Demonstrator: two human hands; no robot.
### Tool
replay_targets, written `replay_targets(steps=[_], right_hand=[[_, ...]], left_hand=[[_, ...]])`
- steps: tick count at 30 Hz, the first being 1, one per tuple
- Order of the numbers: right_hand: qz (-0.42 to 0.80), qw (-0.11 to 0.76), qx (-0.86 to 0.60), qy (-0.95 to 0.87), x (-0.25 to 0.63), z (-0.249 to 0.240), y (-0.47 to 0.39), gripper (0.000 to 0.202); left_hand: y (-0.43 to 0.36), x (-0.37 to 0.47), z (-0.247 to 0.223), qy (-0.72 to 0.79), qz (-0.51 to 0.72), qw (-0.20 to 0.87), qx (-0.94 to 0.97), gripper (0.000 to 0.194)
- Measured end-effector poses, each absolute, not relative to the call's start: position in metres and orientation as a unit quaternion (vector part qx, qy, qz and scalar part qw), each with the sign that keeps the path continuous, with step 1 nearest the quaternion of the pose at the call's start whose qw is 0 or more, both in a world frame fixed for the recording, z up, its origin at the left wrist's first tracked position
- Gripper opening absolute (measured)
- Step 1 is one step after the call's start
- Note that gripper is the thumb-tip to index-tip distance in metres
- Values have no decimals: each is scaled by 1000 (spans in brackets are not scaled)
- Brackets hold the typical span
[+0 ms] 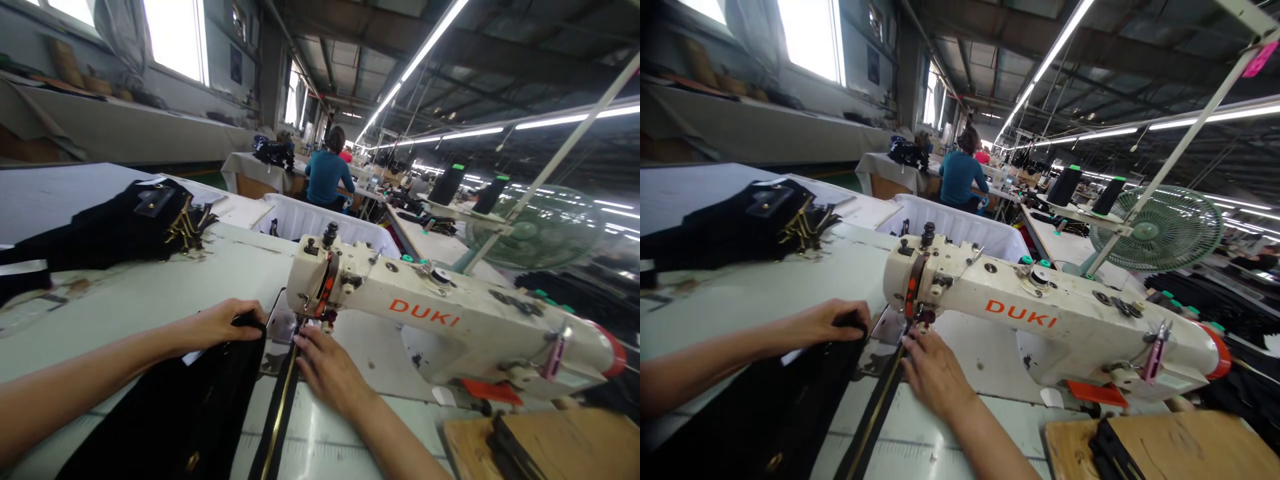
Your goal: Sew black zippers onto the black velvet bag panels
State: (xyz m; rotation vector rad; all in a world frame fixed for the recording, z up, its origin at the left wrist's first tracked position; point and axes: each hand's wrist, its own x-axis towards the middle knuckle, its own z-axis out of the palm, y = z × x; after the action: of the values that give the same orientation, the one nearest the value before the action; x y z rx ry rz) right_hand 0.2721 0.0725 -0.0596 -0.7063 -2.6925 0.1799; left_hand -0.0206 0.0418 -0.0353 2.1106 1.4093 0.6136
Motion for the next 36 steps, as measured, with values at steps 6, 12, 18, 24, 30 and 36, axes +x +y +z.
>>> replay_targets(steps=[6,12,18,24,30,36], right_hand=[[44,191,-251,-948,274,-61,70,43],[15,223,-243,-944,272,-64,67,37],[-19,277,-235,-931,271,-74,64,33],[-26,266,-277,-923,269,-81,69,37],[-28,222,-311,-924,267,-79,72,40],[-39,229,-322,-918,262,-83,74,39]], left_hand=[[36,25,-55,571,306,144,748,52],[-15,37,-81,497,267,-40,825,55],[-22,34,-77,459,244,-81,851,68],[-7,29,-68,427,232,-101,868,65],[3,26,-72,418,220,-69,879,63],[9,26,-75,431,211,-19,877,63]])
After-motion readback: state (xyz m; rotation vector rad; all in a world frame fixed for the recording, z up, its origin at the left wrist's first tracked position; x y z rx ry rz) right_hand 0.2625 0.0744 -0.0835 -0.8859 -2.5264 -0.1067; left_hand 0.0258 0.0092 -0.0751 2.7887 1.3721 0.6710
